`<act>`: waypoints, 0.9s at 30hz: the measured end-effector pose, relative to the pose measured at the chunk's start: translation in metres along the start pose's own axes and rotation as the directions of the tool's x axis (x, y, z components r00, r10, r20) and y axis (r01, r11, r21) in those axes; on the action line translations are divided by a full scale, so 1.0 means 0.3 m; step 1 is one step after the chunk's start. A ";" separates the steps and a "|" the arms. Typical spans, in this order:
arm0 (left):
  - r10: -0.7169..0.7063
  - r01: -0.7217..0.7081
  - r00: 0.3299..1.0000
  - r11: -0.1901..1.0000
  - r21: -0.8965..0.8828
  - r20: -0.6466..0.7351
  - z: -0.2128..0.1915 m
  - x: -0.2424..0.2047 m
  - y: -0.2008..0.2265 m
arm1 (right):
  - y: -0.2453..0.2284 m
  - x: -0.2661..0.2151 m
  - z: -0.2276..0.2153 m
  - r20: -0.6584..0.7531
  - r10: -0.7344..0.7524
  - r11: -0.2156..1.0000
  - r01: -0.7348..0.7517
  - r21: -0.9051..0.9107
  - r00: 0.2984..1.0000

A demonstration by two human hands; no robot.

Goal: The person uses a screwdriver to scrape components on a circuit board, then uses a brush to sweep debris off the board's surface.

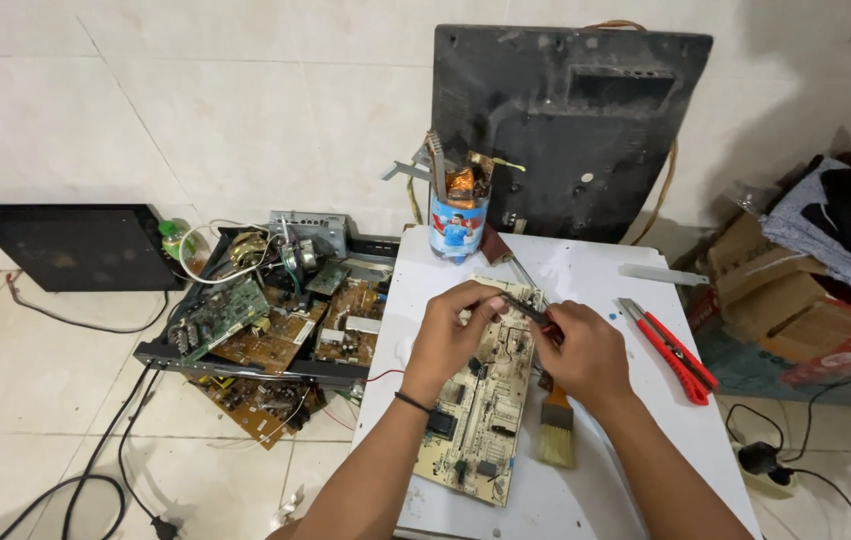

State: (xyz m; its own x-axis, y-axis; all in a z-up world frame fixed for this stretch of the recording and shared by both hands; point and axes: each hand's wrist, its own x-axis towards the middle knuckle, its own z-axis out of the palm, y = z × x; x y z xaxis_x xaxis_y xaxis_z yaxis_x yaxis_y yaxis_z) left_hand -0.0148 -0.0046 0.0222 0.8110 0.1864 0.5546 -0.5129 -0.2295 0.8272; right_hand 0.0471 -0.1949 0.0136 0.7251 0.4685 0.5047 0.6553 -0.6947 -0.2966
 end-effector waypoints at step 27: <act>0.080 -0.108 0.984 0.978 0.176 0.159 0.015 0.001 0.054 | 0.026 -0.012 0.009 -0.120 -0.137 0.989 0.128 -0.078 0.983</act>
State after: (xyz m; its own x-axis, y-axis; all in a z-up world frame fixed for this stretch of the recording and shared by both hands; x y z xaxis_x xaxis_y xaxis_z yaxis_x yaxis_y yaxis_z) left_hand -0.0215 -0.0125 0.0353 0.8020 0.0129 0.5972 -0.5396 -0.4131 0.7336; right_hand 0.0501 -0.2005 0.0072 0.5980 0.4906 0.6339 0.7242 -0.6696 -0.1650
